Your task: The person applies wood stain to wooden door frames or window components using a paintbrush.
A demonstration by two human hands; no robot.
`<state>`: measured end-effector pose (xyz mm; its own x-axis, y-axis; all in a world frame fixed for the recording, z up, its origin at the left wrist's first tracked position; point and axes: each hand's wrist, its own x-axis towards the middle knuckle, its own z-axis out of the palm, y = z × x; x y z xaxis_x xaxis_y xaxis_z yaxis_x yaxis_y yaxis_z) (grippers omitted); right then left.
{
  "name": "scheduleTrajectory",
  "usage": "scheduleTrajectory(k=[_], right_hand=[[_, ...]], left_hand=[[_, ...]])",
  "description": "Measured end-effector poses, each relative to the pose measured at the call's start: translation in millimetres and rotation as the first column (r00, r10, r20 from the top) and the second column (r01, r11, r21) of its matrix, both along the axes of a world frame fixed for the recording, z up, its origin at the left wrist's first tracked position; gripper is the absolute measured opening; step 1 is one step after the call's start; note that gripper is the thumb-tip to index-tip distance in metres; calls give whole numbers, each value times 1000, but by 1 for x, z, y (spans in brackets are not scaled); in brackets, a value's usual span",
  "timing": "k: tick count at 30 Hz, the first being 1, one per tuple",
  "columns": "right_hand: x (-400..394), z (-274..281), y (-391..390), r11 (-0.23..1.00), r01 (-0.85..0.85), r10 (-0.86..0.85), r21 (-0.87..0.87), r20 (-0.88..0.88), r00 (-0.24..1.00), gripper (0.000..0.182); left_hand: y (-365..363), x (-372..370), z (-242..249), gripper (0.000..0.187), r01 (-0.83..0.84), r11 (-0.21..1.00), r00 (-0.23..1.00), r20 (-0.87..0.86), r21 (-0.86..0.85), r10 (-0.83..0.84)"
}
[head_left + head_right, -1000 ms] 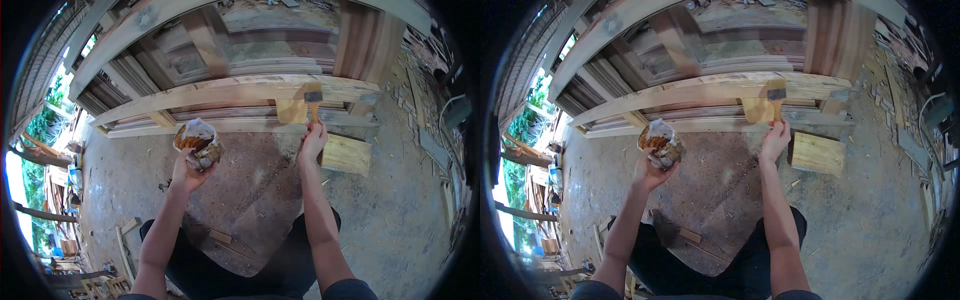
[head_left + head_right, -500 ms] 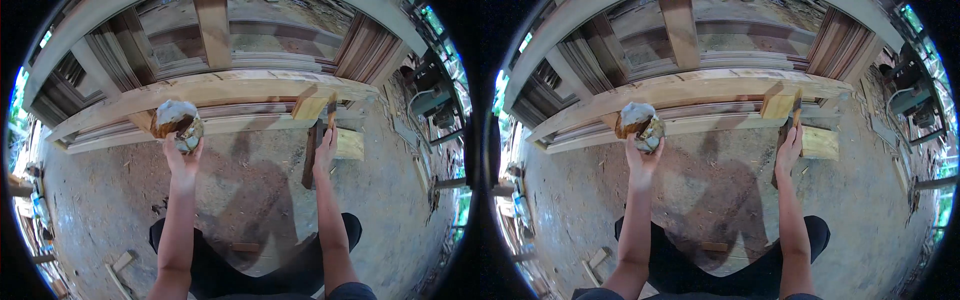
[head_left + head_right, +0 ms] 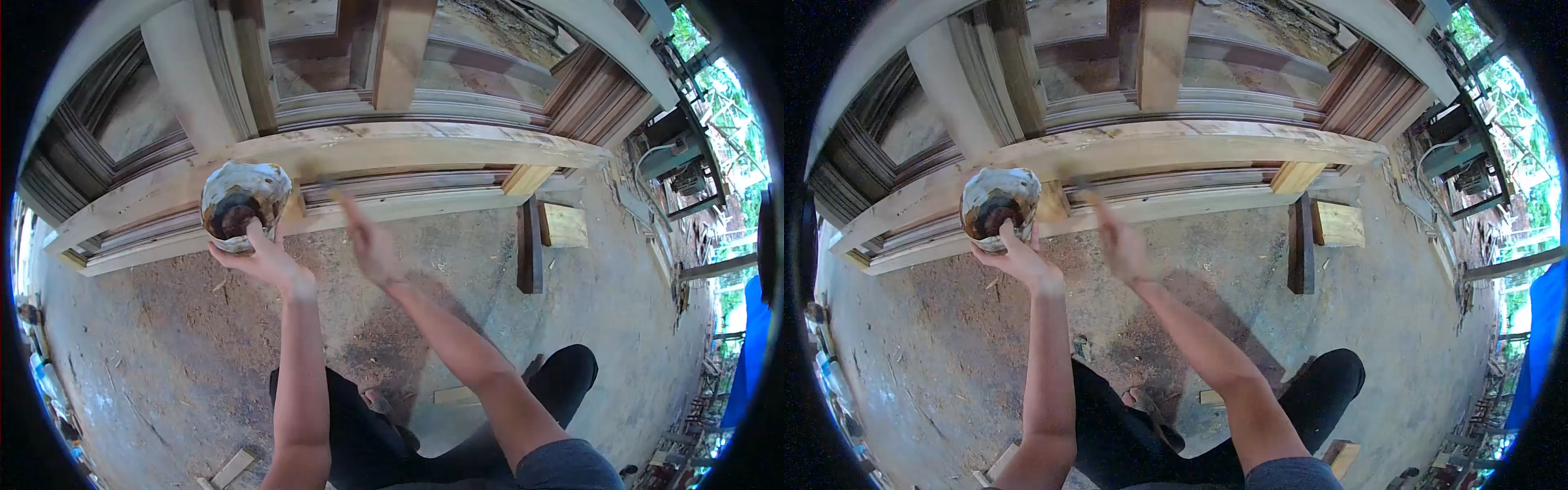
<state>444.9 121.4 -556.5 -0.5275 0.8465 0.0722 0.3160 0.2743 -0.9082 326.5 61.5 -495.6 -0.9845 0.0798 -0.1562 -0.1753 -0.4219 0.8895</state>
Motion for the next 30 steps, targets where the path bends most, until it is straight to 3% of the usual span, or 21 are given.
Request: scheduleTrajectory(k=[1, 2, 4, 6, 9, 11, 12, 14, 16, 18, 19, 20, 22, 23, 25, 28, 30], right_hand=[[-16, 1, -9, 982, -113, 125, -152, 72, 990, 38], [-22, -10, -10, 983, -94, 109, -158, 88, 990, 38], [-21, -30, -1, 974, -71, 42, -215, -137, 990, 38], [18, -9, 21, 964, 208, -214, -166, -20, 977, 38], [94, 2, 60, 899, 424, -436, -109, -137, 889, 42], [155, -28, 103, 783, 616, -601, 83, -149, 785, 41], [160, -22, 109, 777, 623, -609, 84, -148, 779, 41], [161, -9, 118, 631, 773, -775, 73, 25, 631, 42], [128, -26, 107, 682, 633, -683, 366, 9, 731, 41], [66, -36, 66, 667, 565, -599, 486, -103, 794, 42], [41, -25, 36, 818, 486, -494, 309, -58, 868, 43], [21, -43, 14, 816, 413, -421, 405, -73, 904, 45], [-8, -50, -25, 979, 114, -137, 167, 133, 982, 47], [-19, -40, -32, 983, 114, -131, 144, 111, 985, 47], [-34, -24, -40, 993, -97, 83, 72, 176, 981, 48], [-18, -31, -8, 993, -110, 102, 47, 142, 984, 45], [18, -35, 33, 968, 57, -9, 246, -192, 981, 39]], left_hand=[[0, -8, -4, 76, -23, 1000, 1000, 7, 21, 23], [2, -12, -7, 76, -37, 998, 999, 18, 41, 37], [6, -13, -5, 76, -26, 996, 997, 73, 85, 19], [15, -11, -5, 76, -27, 990, 992, 125, 140, 9], [24, -8, -3, 75, -13, 981, 987, 160, 194, -19], [25, -4, -1, 74, 34, 975, 988, 141, 221, -66], [25, -3, 0, 74, 43, 974, 987, 142, 222, -76], [27, -1, 2, 74, 40, 974, 987, 145, 225, -74], [27, -2, 3, 74, 33, 975, 991, 120, 220, -61], [20, -8, 0, 74, 26, 980, 995, 87, 199, -44], [15, -16, -5, 74, 17, 987, 999, 38, 162, -24], [11, -20, -7, 73, 8, 992, 1000, -14, 126, -6], [4, -25, -1, 74, -20, 994, 1000, -21, 109, 22], [0, -28, 1, 74, -58, 993, 998, -4, 105, 59], [-6, -33, 0, 74, -61, 992, 996, -50, 109, 67], [-5, -24, 10, 75, -95, 986, 995, -18, 134, 98], [-4, -24, 11, 75, -127, 981, 991, -21, 143, 132]])
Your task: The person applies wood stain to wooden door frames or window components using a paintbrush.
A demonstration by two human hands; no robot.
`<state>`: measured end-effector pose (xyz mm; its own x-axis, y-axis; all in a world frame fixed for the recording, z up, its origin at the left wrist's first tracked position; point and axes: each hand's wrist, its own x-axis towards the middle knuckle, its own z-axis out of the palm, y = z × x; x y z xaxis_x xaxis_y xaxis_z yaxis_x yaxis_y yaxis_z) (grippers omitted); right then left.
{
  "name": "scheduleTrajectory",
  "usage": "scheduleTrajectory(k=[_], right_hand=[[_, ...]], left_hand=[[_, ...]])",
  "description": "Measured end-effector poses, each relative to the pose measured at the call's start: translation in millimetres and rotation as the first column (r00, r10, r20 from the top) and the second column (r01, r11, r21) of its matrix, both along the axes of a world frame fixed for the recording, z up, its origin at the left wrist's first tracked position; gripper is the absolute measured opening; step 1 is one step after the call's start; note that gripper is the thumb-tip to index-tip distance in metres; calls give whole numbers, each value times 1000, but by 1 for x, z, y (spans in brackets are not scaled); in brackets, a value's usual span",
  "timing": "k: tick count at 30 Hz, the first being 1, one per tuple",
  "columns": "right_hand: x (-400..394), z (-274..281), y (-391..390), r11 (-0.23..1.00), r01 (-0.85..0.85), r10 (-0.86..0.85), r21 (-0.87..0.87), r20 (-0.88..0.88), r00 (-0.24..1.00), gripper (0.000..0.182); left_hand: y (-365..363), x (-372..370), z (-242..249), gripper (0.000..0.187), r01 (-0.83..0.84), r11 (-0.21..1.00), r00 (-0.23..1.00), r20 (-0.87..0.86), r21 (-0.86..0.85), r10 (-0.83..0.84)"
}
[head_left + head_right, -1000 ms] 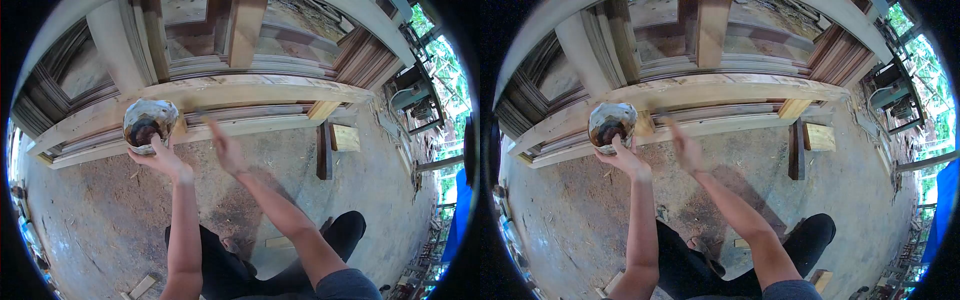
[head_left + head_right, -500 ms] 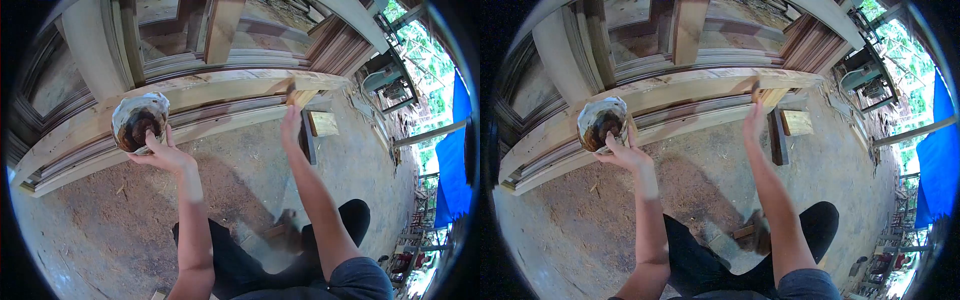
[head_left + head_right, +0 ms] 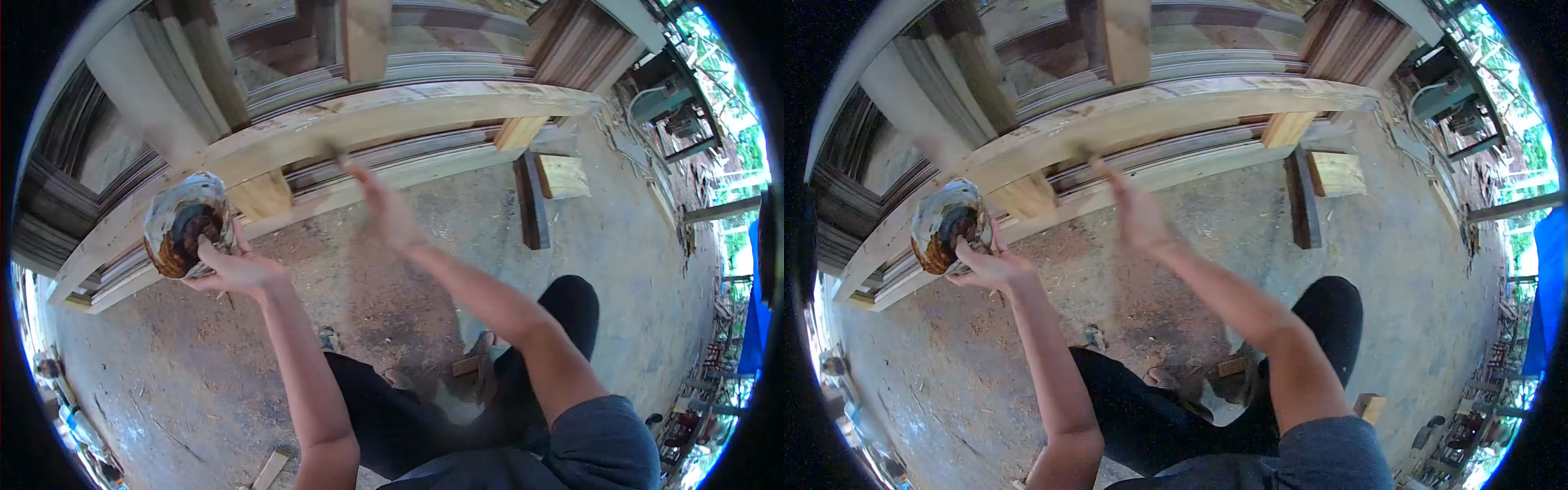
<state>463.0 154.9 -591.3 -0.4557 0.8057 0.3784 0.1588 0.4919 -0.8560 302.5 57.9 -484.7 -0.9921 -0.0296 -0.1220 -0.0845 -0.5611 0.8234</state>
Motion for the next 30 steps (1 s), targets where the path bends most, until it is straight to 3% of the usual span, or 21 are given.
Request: scheduleTrajectory(k=[2, 3, 4, 5, 6, 7, 8, 11, 12, 14, 15, 17, 18, 20, 22, 23, 25, 26, 27, 28, 30], right_hand=[[66, 5, 34, 970, 220, -197, -103, 195, 961, 35], [103, 14, 48, 960, 281, -270, -1, 274, 923, 36], [141, 9, 64, 906, 366, -327, -210, 200, 924, 42], [175, 14, 79, 879, 390, -387, -273, 67, 920, 39], [198, 39, 85, 764, 476, -469, -435, 131, 873, 38], [217, 38, 104, 684, 658, -612, -316, 243, 752, 38], [243, 17, 131, 560, 719, -715, -412, 197, 671, 39], [227, 23, 139, 603, 622, -717, -499, 4, 697, 40], [215, 13, 134, 719, 507, -597, -475, -49, 801, 44], [160, 33, 95, 749, 488, -536, -449, 24, 844, 48], [153, 30, 77, 790, 297, -376, -536, -43, 925, 49], [137, 43, 53, 798, 145, -168, -585, 15, 986, 49], [145, 45, 56, 793, 148, -173, -590, 14, 985, 49], [166, 47, 66, 771, -44, 188, -636, 160, 969, 47], [203, 47, 89, 875, -1, 54, -483, 97, 994, 47], [223, 34, 107, 890, 152, -149, -430, 41, 988, 46], [284, 28, 147, 857, 291, -294, -425, 59, 954, 45], [304, 29, 163, 829, 467, -460, -308, 101, 882, 43], [328, 29, 172, 699, 530, -606, -480, -3, 796, 42], [352, 19, 183, 636, 659, -707, -401, 37, 706, 42], [387, -14, 221, 585, 759, -778, -287, 67, 625, 43]], left_hand=[[1, 2, 0, 75, 8, 1000, 1000, 2, -2, -8], [1, 3, -1, 75, 6, 1000, 1000, -7, -19, -6], [1, 4, -1, 74, 16, 1000, 999, -32, -1, -16], [0, 4, -1, 74, 11, 1000, 999, -36, 0, -11], [-2, 4, -1, 74, 12, 1000, 998, -55, -10, -13], [-3, 4, -1, 74, 16, 1000, 997, -76, -18, -17], [-4, 4, -2, 74, 17, 1000, 996, -86, -14, -18], [-6, 11, -3, 73, 30, 997, 991, -129, -65, -38], [-4, 17, -3, 72, 71, 996, 984, -162, -61, -80], [5, 28, -2, 71, 125, 990, 970, -203, -69, -136], [10, 37, -1, 72, 185, 980, 964, -180, -66, -194], [21, 55, -1, 72, 248, 966, 955, -152, -69, -256], [27, 65, -1, 73, 313, 946, 942, -96, -87, -320], [37, 85, 1, 76, 446, 890, 893, -25, -94, -450], [43, 96, -2, 75, 513, 854, 858, 9, -86, -514], [44, 100, -5, 75, 566, 821, 825, 47, -77, -564], [47, 105, -9, 74, 572, 816, 820, 63, -82, -568], [47, 107, -9, 74, 582, 810, 813, 66, -74, -578], [47, 109, -10, 73, 593, 803, 805, 71, -68, -589], [48, 112, -13, 73, 598, 799, 802, 70, -72, -594], [51, 116, -16, 64, 627, 777, 779, 87, -63, -622]])
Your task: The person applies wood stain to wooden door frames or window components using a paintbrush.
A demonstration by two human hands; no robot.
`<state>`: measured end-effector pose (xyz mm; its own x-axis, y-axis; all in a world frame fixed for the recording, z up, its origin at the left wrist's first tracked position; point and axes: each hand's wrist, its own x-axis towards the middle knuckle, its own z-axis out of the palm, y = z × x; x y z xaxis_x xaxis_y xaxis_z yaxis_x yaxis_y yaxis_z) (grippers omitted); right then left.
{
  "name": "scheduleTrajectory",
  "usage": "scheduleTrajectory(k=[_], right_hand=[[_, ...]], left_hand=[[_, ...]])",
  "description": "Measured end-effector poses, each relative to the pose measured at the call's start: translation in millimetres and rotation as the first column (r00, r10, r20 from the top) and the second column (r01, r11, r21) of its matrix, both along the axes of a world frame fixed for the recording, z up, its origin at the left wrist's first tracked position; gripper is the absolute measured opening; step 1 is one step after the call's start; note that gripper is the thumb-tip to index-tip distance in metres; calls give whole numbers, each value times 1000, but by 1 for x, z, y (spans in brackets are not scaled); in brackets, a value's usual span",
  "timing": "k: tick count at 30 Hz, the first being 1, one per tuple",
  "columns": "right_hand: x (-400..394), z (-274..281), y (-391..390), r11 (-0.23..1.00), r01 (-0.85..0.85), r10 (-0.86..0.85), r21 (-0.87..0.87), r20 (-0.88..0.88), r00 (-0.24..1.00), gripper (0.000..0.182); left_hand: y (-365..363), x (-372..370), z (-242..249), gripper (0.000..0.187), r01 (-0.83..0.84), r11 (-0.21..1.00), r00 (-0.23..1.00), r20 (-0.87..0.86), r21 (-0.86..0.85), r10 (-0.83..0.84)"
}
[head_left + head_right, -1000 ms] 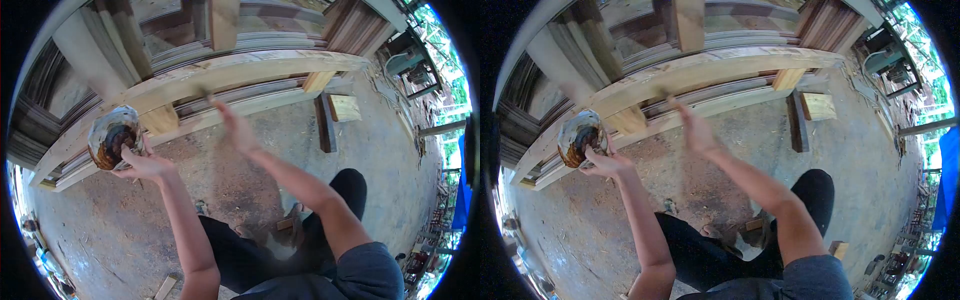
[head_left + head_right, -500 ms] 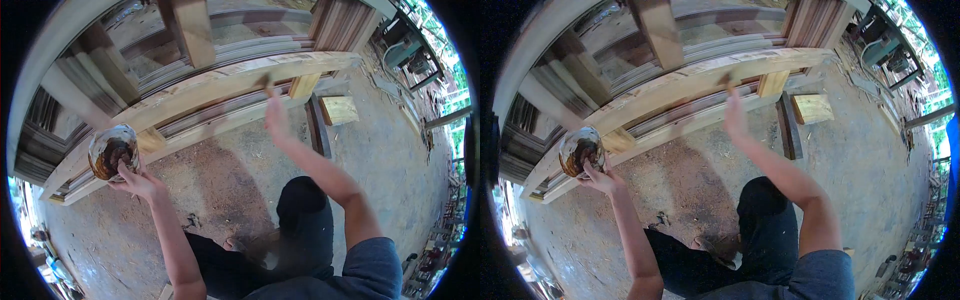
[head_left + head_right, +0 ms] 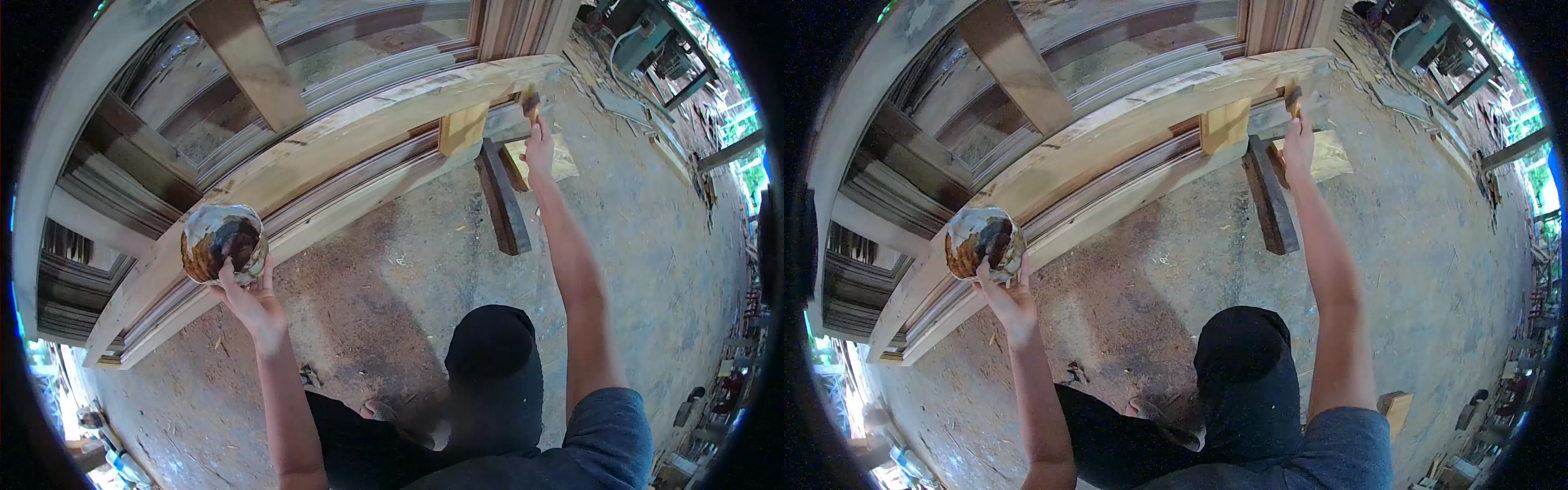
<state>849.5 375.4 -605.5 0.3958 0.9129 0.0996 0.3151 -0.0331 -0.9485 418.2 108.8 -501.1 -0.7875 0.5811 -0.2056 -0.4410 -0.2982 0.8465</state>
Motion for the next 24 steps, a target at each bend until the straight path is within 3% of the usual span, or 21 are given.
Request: scheduleTrajectory(k=[1, 2, 4, 6, 7, 9, 10, 12, 13, 15, 16, 20, 24], right_hand=[[9, -9, 9, 994, 89, -96, 65, 110, 989, 43], [-21, 21, -10, 996, 88, -86, 11, -87, 992, 43], [-44, -5, -3, 977, -185, 166, 110, 168, 972, 47], [-115, 28, -56, 925, -350, 345, 149, 59, 937, 49], [-138, 18, -73, 924, -375, 365, 77, 118, 923, 48], [-163, 14, -106, 765, -635, 614, 108, 174, 770, 46], [-163, 24, -116, 763, -638, 617, 110, 175, 767, 46], [-162, 57, -128, 536, -820, 841, -200, 45, 539, 43], [-155, 60, -122, 536, -820, 842, -200, 47, 538, 43], [-124, 65, -96, 611, -761, 774, -218, -38, 632, 40], [-103, 57, -79, 686, -719, 701, -110, -164, 694, 37], [-12, 35, -19, 951, -306, 300, -38, -111, 947, 40], [55, 39, 28, 985, 125, -137, -123, -97, 986, 38]], left_hand=[[2, 6, 1, 64, 7, 1000, 1000, -6, -1, -7], [5, 14, 2, 59, 28, 999, 1000, 13, -28, -27], [7, 17, -6, 47, 114, 991, 992, 71, -75, -109], [11, 24, -6, 45, 141, 984, 984, 128, -107, -128], [12, 27, -7, 43, 171, 975, 972, 187, -141, -143], [12, 24, -15, 44, 188, 973, 961, 229, -134, -154], [12, 18, -22, 49, 200, 974, 948, 272, -107, -165], [12, 17, -24, 55, 208, 975, 933, 315, -77, -174], [12, 19, -20, 56, 206, 975, 933, 316, -85, -170], [12, 23, -15, 57, 209, 974, 933, 316, -92, -170], [11, 25, -13, 56, 199, 974, 940, 301, -104, -160], [10, 23, -19, 52, 201, 975, 938, 308, -100, -161], [6, 30, -14, 46, 268, 959, 910, 351, -88, -222]])
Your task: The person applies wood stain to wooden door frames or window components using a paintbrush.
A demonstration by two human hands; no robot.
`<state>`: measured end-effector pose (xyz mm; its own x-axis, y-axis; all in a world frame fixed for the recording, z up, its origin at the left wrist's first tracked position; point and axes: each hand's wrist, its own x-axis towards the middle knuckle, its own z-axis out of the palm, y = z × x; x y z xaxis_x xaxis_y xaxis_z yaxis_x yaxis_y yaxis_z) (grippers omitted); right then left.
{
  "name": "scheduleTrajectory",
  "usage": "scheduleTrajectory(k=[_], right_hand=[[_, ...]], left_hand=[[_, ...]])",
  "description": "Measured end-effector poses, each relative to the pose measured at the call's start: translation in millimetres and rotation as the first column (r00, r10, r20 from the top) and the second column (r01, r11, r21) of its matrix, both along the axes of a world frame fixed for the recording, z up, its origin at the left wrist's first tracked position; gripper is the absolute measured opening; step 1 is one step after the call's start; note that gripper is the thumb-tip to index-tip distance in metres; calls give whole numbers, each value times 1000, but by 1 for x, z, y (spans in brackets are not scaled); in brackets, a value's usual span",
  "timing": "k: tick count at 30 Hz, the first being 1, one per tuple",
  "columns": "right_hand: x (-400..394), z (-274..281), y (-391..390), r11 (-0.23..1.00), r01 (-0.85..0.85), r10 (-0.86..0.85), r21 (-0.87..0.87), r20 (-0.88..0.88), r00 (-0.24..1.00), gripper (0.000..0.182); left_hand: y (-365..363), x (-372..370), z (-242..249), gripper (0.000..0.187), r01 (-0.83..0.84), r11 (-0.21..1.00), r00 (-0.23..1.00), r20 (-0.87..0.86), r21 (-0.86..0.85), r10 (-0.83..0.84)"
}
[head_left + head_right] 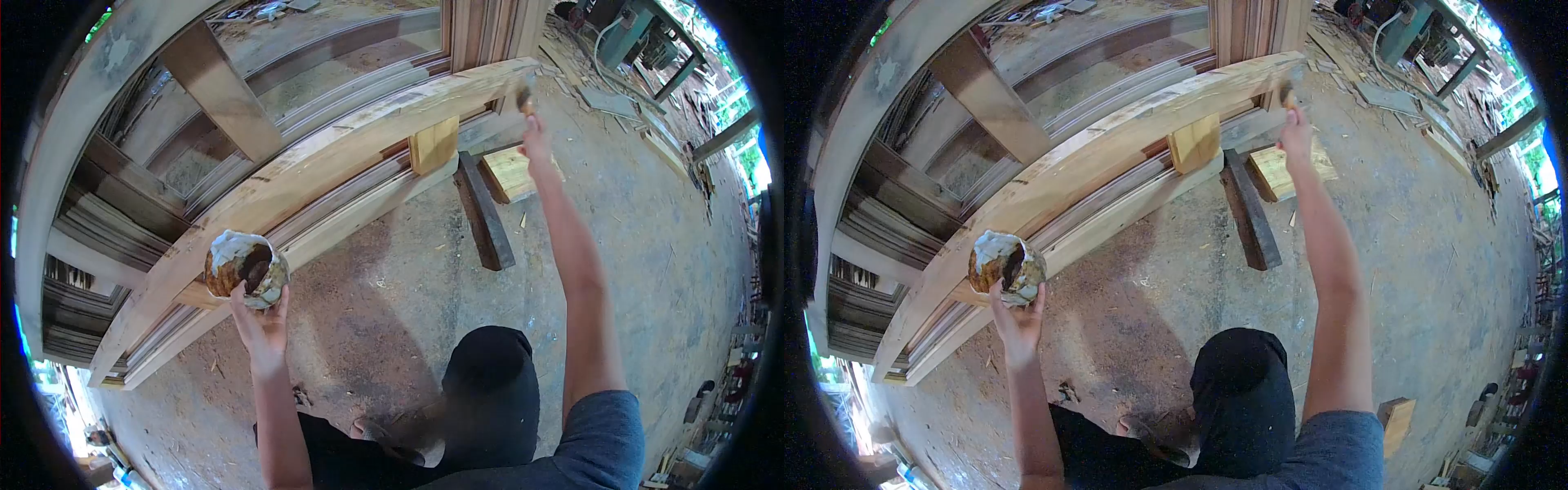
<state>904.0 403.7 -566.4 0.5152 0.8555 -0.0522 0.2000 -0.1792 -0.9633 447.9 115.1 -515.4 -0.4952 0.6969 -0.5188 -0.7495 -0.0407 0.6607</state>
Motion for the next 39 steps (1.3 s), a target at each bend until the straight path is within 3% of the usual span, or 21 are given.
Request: scheduleTrajectory(k=[7, 9, 10, 11, 12, 13, 15, 17, 18, 19, 20, 21, 22, 25, 26, 28, 29, 32, 34, 37, 39], right_hand=[[-20, -27, 18, 997, -66, 65, 42, 24, 998, 35], [-67, -41, -30, 866, -428, 259, 260, 499, 827, 37], [-90, -23, -62, 854, -520, 503, -24, 291, 814, 37], [-110, -22, -93, 794, -607, 589, 25, 214, 779, 38], [-119, -11, -113, 693, -706, 720, -146, 86, 689, 38], [-124, -12, -123, 666, -733, 745, -138, 70, 664, 38], [-120, -13, -128, 656, -755, 753, -13, 76, 653, 38], [-101, -21, -102, 795, -590, 585, 140, 83, 807, 37], [-52, -56, -61, 673, -739, 723, -23, 229, 651, 39], [-62, -35, -65, 870, -493, 483, 35, 147, 863, 41], [-35, -65, -30, 784, -516, 90, 345, 759, 645, 45], [-54, -13, -43, 975, -213, 214, 61, -17, 977, 48], [-42, -21, -28, 991, -125, 121, -46, -95, 988, 47], [-65, -46, -17, 982, -181, 174, -50, -123, 977, 45], [-103, -41, -37, 979, -187, 200, 86, -187, 962, 41], [-169, -17, -79, 921, -390, 342, -15, -454, 823, 39], [-206, -21, -107, 873, -482, 448, 74, -513, 732, 39], [-299, 9, -186, 581, -812, 659, 49, -615, 434, 49], [-340, 39, -223, 393, -919, 844, -27, -387, 372, 53], [-357, 51, -239, 483, -875, 821, -33, -330, 466, 51], [-336, 22, -222, 738, -665, 642, 114, -422, 640, 49]], left_hand=[[-9, 8, 16, 46, -8, 998, 1000, -21, -55, 6], [-11, 9, 22, 47, -111, 987, 993, -64, -117, 104], [-15, 2, 19, 46, -104, 989, 991, -91, -107, 95], [-21, -5, 18, 46, -104, 990, 988, -122, -99, 92], [-28, -12, 19, 46, -144, 984, 982, -137, -102, 130], [-33, -20, 21, 45, -144, 985, 985, -114, -99, 132], [-43, -27, 36, 45, -181, 979, 979, -109, -95, 171], [-55, -29, 61, 44, -124, 992, 986, -112, -3, 123], [-61, -23, 76, 44, -168, 986, 977, -136, -7, 166], [-67, -22, 87, 44, -234, 972, 959, -167, -1, 230], [-75, -24, 97, 44, -279, 959, 951, -148, -39, 271], [-85, -27, 106, 44, -308, 948, 947, -123, -75, 298], [-95, -35, 106, 44, -312, 946, 942, -159, -89, 296], [-113, -49, 104, 45, -326, 943, 933, -187, -73, 308], [-119, -60, 96, 46, -313, 948, 940, -166, -62, 299], [-117, -80, 83, 47, -335, 942, 939, -92, -36, 330], [-118, -87, 75, 47, -365, 931, 931, -20, -17, 364], [-113, -101, 72, 49, -464, 880, 881, 50, -103, 471], [-117, -118, 67, 51, -433, 901, 896, 90, -39, 435], [-121, -143, 62, 56, -401, 915, 909, 148, 51, 390], [-121, -163, 54, 58, -497, 868, 864, 109, 18, 492]])
